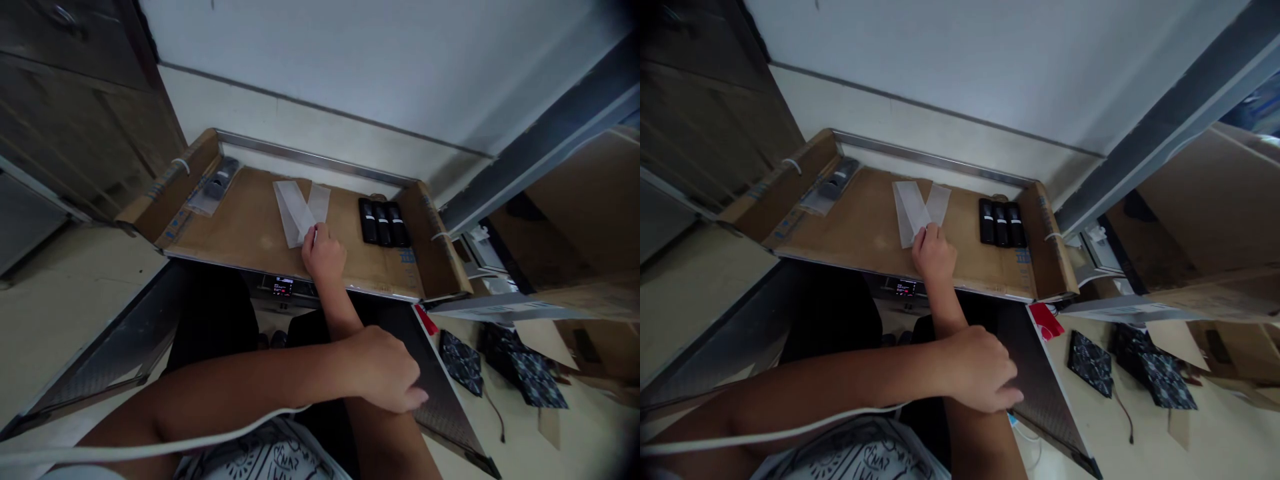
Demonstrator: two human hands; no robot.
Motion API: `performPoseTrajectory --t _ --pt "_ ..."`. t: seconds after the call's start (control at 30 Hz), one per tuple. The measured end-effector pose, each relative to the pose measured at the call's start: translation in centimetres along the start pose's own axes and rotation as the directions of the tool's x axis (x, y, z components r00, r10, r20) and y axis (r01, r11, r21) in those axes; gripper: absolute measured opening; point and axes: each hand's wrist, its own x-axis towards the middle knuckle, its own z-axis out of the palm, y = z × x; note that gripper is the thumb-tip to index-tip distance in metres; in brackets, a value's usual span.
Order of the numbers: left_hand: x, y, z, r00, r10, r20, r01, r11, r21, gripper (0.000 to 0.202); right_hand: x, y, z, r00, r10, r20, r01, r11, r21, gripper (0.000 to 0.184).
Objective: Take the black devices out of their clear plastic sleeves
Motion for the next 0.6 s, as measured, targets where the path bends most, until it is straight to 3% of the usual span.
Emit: performPoseTrajectory --t 0.07,0.13,0.3,0.33,0.4,0.47,0.53,0.6 --pt "-0.2 0.0 0.1 0.988 -0.127 -0.083 0.131 0.99 0.048 0.057 0.0 -0.1 0.0 1.0 -0.002 0.006 0.002 1.0 -0.01 0.035" --pt "-0.5 0.3 0.3 0.981 -0.164 -0.107 0.173 0.982 0.08 0.055 0.0 -0.1 -0.1 1.0 0.001 0.017 -0.001 1.0 -0.015 0.035" --pt "-0.5 1.2 0.6 0.995 0.097 0.002 -0.097 0.995 0.0 0.043 0.1 -0.1 -0.2 0.999 0.01 0.033 -0.01 1.0 -0.002 0.035" --pt "-0.5 0.9 0.5 0.997 0.071 -0.002 -0.071 0.997 0.001 0.045 0.1 -0.1 -0.1 0.999 0.01 0.03 -0.01 1.0 -0.004 0.035" --pt "-0.3 -0.2 -0.2 0.996 -0.092 -0.022 0.093 0.994 0.057 0.05 0.1 0.0 -0.1 1.0 -0.001 0.025 0.001 1.0 -0.008 0.035" --pt "-0.3 -1.2 -0.9 0.968 -0.249 -0.036 0.251 0.96 0.121 0.05 0.1 0.0 0.0 1.0 -0.019 0.02 0.019 1.0 -0.01 0.036" --pt "-0.4 -1.3 -1.1 0.963 -0.268 -0.024 0.268 0.952 0.144 0.043 0.0 0.0 0.0 0.999 -0.031 0.015 0.031 0.999 -0.009 0.036" --pt "-0.5 0.0 -0.6 0.984 -0.177 0.005 0.175 0.977 0.123 0.04 0.0 0.0 0.1 1.0 -0.024 0.006 0.024 1.0 -0.017 0.036"
